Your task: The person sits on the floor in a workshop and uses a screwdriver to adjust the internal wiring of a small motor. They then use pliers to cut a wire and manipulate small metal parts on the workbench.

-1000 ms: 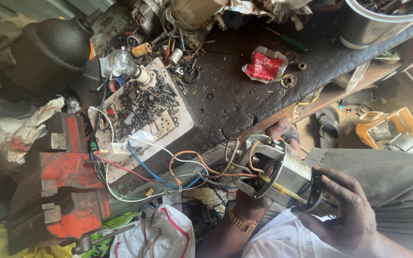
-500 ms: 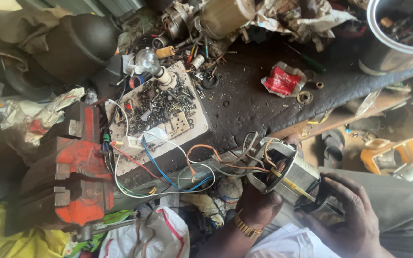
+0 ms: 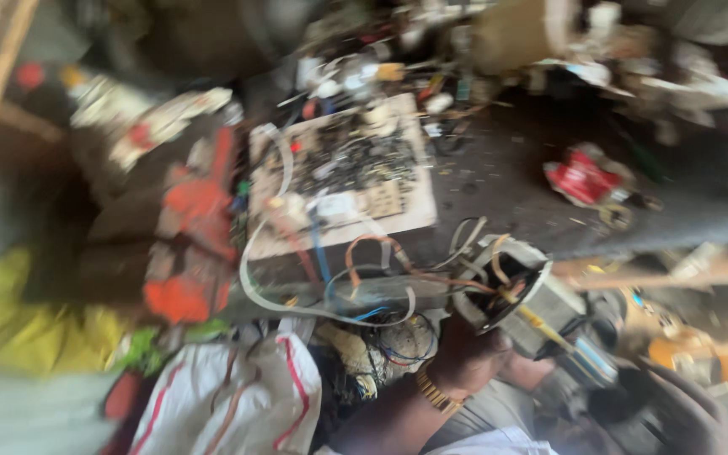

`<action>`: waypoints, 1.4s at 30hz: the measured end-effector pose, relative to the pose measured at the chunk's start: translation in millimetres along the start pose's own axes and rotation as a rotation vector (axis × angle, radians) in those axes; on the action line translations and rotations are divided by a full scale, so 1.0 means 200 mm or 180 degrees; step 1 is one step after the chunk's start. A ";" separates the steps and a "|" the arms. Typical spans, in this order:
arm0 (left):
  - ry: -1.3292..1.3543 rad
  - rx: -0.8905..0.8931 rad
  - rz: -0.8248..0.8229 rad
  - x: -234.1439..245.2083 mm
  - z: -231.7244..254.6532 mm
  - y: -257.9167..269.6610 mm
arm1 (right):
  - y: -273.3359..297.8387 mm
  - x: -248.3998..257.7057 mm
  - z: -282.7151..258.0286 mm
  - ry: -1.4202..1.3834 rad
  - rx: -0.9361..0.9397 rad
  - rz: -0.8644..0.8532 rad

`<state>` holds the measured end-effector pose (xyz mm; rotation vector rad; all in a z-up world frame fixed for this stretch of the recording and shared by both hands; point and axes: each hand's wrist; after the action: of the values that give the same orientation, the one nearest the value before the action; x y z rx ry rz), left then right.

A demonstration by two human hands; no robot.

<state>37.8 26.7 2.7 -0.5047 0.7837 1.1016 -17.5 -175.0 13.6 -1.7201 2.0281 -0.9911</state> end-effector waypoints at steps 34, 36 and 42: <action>-0.2508 -0.0897 0.0489 -0.32 1.32 0.03 | -0.84 -0.56 0.50 0.1473 0.0726 -0.0862; -0.3075 -0.0995 0.0735 -0.30 1.50 -0.05 | -0.83 -0.56 0.50 0.1405 0.0785 -0.0854; -0.5449 -0.0719 0.2864 -0.05 1.91 -0.30 | -0.84 -0.56 0.48 0.1474 0.0621 -0.0923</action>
<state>207.3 267.9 252.1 0.7400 -0.7458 1.8954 193.2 -105.0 34.8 -1.8369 1.8714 -1.7595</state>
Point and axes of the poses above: each hand's wrist, its own y-axis away from the middle knuckle, its own x-axis out of the back of the hand, z = x × y, and after that the axes turned 15 degrees about x, right-handed
